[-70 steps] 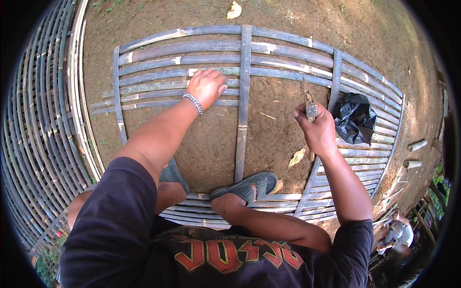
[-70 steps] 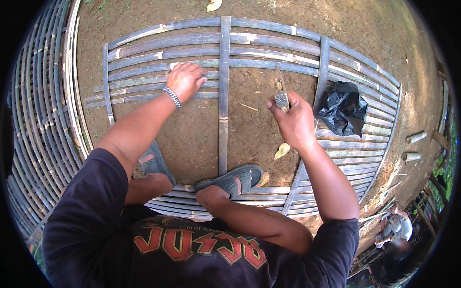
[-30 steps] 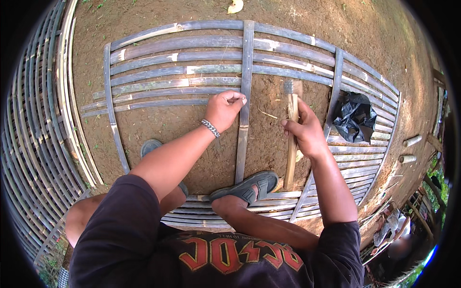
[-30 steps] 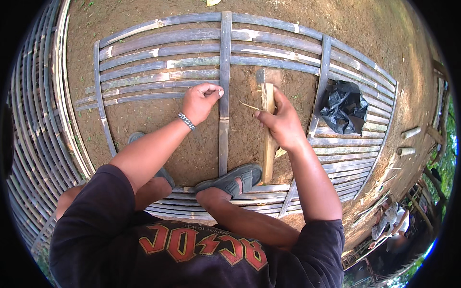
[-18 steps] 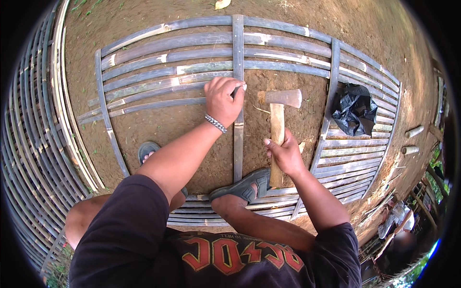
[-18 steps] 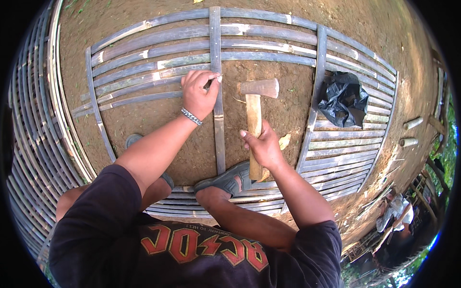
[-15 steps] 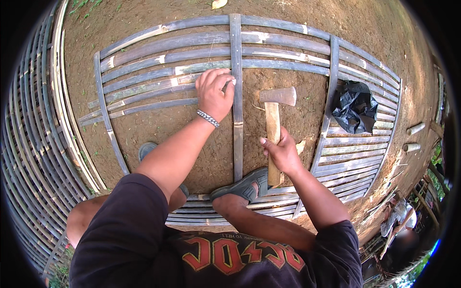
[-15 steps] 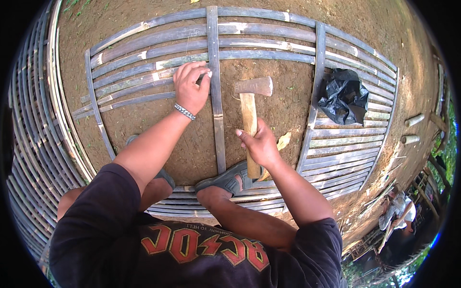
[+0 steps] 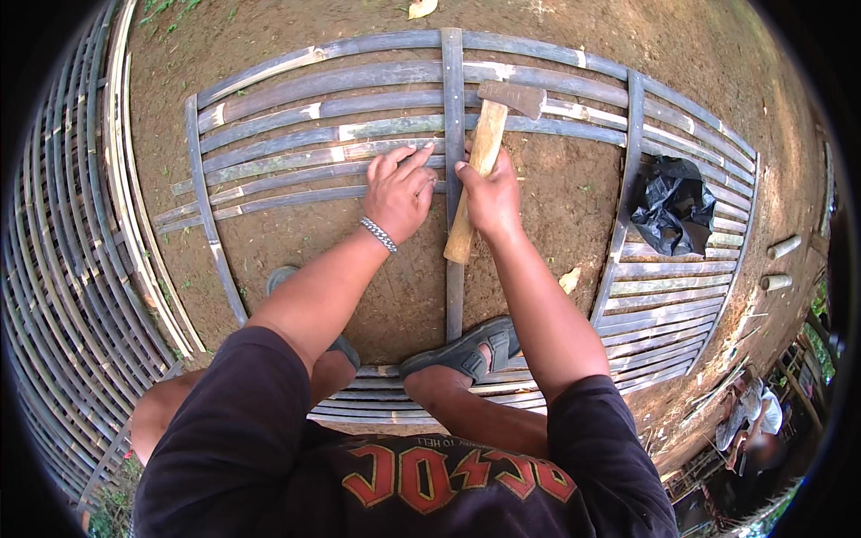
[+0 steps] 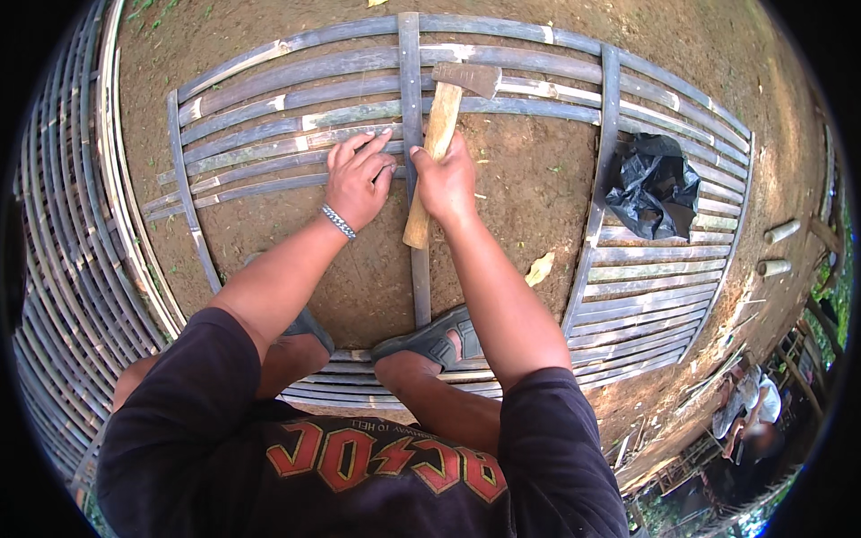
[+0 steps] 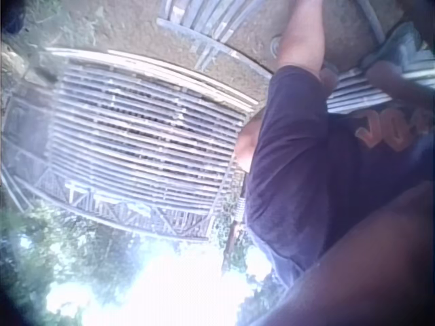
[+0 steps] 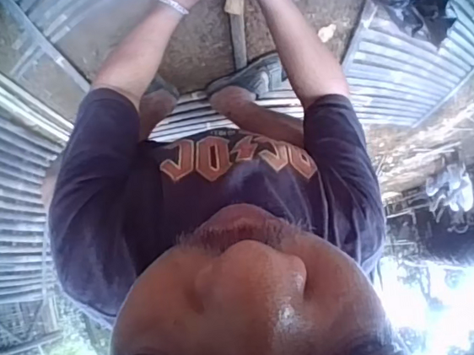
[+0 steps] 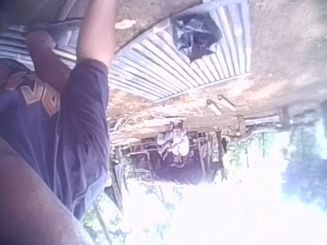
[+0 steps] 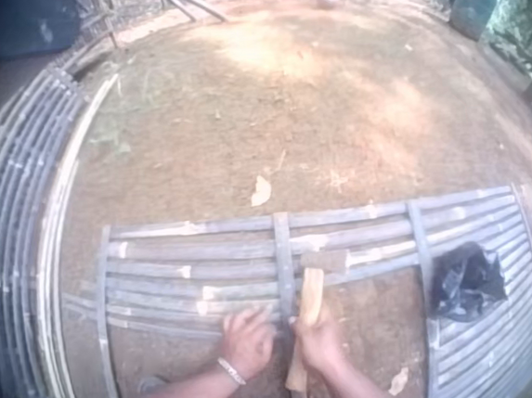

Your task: The person assembles a bamboo structure by placing thin bamboo strips onto a larger frame laid on the ground. They use a hammer to drive nails into the intersections of the strips and frame to secure them in place.

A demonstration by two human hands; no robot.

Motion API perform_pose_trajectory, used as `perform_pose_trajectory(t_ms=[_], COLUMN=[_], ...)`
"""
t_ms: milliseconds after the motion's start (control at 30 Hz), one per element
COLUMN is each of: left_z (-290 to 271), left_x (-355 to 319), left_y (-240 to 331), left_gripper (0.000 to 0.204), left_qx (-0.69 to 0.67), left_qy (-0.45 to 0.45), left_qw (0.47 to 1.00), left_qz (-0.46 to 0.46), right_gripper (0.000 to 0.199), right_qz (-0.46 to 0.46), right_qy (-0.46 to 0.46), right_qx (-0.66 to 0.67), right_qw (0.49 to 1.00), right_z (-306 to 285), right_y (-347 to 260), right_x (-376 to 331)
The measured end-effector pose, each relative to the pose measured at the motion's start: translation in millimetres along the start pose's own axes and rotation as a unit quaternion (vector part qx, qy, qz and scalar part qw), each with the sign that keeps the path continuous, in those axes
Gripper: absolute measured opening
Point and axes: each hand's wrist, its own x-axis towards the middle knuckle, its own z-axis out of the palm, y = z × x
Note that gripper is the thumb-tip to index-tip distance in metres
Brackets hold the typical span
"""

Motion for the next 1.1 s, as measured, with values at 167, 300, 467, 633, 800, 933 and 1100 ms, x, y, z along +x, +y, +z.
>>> perform_pose_trajectory(t_ms=[167, 300, 467, 633, 800, 933, 1100], left_z=[1.2, -1.0, -4.5, -3.0, 20.9, 36.6, 41.7], left_x=[-4.1, -4.2, -1.3, 13.9, 33.8, 38.8, 40.2], left_y=[-0.7, 1.0, 2.1, 13.9, 23.5, 22.4, 25.2], left_gripper=[0.009, 0.007, 0.007, 0.009, 0.009, 0.006, 0.005], left_qx=[-0.003, -0.007, -0.028, -0.084, -0.089, -0.075, -0.091], left_qy=[-0.011, -0.013, 0.004, 0.055, 0.115, 0.155, 0.175], left_qw=[1.0, 1.0, 1.0, 0.994, 0.988, 0.98, 0.973], left_qz=[-0.004, -0.003, -0.006, -0.035, -0.061, -0.102, -0.118], right_gripper=[0.039, 0.039, 0.04, 0.042, 0.044, 0.042, 0.04], right_qz=[0.0, -0.004, -0.013, 0.011, -0.004, 0.025, 0.037], right_qy=[-0.002, -0.014, -0.01, -0.004, -0.01, -0.032, -0.054], right_qx=[0.028, 0.022, 0.033, 0.019, 0.067, 0.012, -0.016], right_qw=[1.0, 1.0, 0.999, 1.0, 0.998, 0.999, 0.998], right_z=[3.0, -0.2, 0.1, -12.0, -24.9, -29.4, -30.1], right_y=[9.4, 11.7, 10.7, 12.6, 23.6, 11.9, 12.6], right_x=[0.6, -3.7, -8.2, -17.0, -33.3, -49.6, -63.5])
